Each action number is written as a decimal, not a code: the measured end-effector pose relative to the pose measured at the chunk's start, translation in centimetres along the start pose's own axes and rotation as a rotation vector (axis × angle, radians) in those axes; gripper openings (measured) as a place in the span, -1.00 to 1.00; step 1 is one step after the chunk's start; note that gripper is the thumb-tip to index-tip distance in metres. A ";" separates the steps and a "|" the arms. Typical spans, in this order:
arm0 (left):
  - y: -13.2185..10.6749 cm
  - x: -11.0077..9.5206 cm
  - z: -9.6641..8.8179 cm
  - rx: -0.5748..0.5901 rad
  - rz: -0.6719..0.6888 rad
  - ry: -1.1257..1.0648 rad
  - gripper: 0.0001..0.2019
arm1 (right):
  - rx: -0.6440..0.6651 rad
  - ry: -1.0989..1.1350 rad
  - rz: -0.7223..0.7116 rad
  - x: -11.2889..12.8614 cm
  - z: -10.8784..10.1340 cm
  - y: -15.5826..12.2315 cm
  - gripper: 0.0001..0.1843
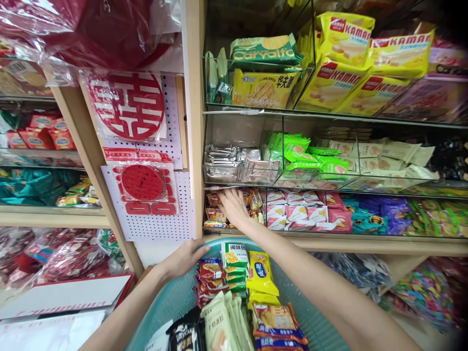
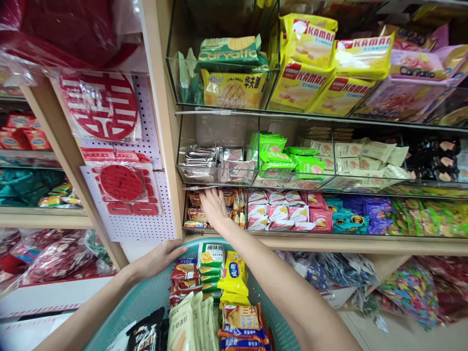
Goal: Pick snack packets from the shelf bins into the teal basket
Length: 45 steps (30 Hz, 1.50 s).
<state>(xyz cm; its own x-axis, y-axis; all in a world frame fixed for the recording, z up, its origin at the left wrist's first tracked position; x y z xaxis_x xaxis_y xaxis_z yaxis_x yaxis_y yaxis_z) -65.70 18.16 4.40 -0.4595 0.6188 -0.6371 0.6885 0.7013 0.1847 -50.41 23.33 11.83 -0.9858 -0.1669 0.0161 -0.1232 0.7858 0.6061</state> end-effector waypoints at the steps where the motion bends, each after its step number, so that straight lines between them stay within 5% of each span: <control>1: 0.0 -0.1 0.0 0.000 0.001 -0.003 -0.58 | -0.001 0.000 0.001 0.0 0.0 0.0 -0.73; 20: -0.3 -0.3 -0.3 0.012 -0.013 -0.026 -0.58 | -0.101 0.090 -0.076 -0.2 -2.2 -1.0 -0.84; 28: 0.1 0.0 -0.1 0.024 -0.002 -0.045 -0.59 | -0.160 0.288 -0.026 -2.6 -9.0 -6.1 -0.82; 32: 0.2 -0.1 -0.1 0.028 -0.002 -0.047 -0.59 | 0.054 0.606 0.195 -4.9 -12.0 -11.2 -0.81; 37: 0.3 -0.4 -0.1 0.038 -0.007 -0.017 -0.60 | 0.400 0.840 0.441 -6.5 -11.7 -16.7 -0.78; 45: 0.4 -0.7 -0.1 0.044 -0.017 -0.017 -0.60 | 0.646 0.922 0.389 -5.2 -10.3 -18.8 -0.88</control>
<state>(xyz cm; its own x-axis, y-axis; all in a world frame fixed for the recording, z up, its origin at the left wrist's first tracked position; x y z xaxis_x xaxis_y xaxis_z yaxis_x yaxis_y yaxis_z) -65.21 18.03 4.99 -0.4619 0.6010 -0.6522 0.7052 0.6949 0.1409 -41.78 3.32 8.58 -0.5489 -0.0087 0.8358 -0.1292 0.9888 -0.0746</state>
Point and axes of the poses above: each hand's wrist, its own y-axis towards the middle knuckle, its own z-axis out of the palm, x = y × z, the point moved 4 cm from there along y, towards the middle knuckle, and after that the axes turned 12 degrees about z, right-handed, at the moved point
